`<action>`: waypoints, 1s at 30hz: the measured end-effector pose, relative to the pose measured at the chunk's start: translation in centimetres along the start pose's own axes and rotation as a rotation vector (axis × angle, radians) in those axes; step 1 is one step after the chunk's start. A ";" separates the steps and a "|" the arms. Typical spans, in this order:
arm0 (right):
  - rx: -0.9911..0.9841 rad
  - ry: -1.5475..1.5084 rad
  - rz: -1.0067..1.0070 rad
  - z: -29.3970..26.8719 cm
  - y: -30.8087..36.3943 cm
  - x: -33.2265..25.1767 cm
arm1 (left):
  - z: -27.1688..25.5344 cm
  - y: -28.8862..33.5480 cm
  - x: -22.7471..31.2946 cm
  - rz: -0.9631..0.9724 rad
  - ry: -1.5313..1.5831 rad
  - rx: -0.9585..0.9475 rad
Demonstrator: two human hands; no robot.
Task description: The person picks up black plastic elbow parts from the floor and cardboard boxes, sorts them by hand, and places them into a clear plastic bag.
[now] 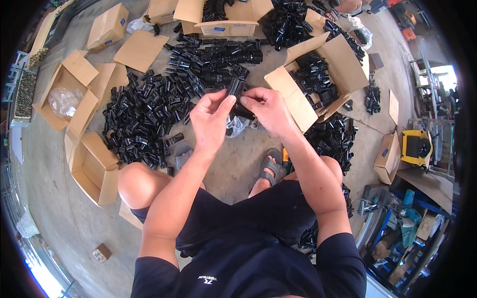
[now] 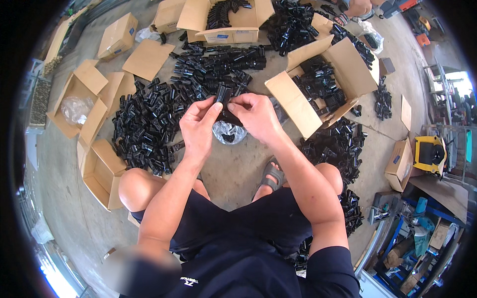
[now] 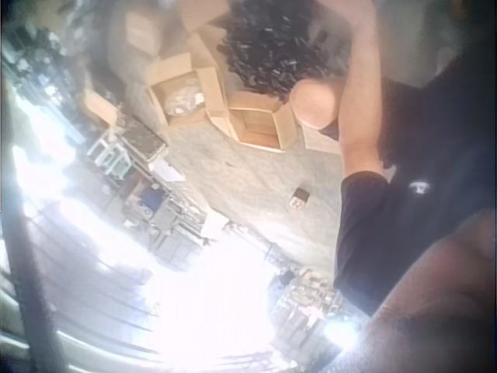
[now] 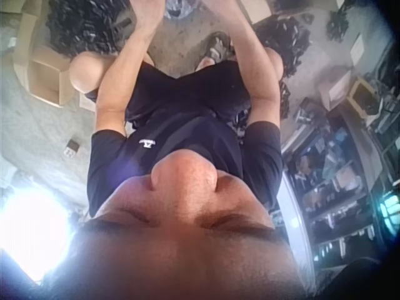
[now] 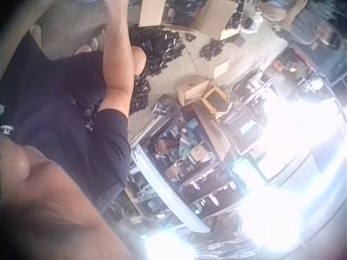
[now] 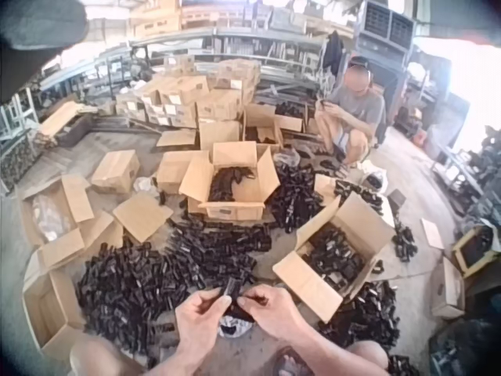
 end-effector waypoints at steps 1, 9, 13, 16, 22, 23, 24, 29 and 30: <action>-0.007 -0.103 0.089 0.1 0.1 0.0 | 0.1 0.1 0.2 -0.001 0.007 0.009; -0.028 0.024 0.145 0.0 0.1 0.2 | -0.2 -0.2 -0.3 -0.010 0.030 0.017; -0.014 -0.003 0.041 0.0 -0.1 0.2 | 0.1 -0.2 -0.2 0.004 0.018 0.002; -0.026 0.176 0.090 -0.4 0.1 -0.4 | 0.1 0.0 0.1 0.010 0.017 0.003; -0.061 0.046 0.125 -0.3 0.0 -0.3 | 0.4 0.0 0.3 -0.011 0.042 -0.017; -0.065 0.044 0.129 -0.2 0.1 -0.4 | 0.2 -0.1 0.2 -0.009 0.053 -0.014; -0.071 -0.029 0.126 -0.3 0.1 -0.7 | 0.3 -0.1 0.2 -0.012 0.055 -0.016; -0.093 -0.106 0.110 0.0 -0.1 -0.3 | 0.1 0.0 0.1 0.003 0.069 -0.001; -0.093 -0.085 0.128 0.0 -0.2 0.0 | 0.1 0.0 0.1 0.004 0.069 -0.002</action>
Point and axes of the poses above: each hand's wrist, its own y-axis away from the middle knuckle, its own z-axis out of the palm, x = y × z, the point moved 6 cm from there along -y, towards the middle knuckle, and after that the axes turned 4 degrees about x, right-handed, at the moved point
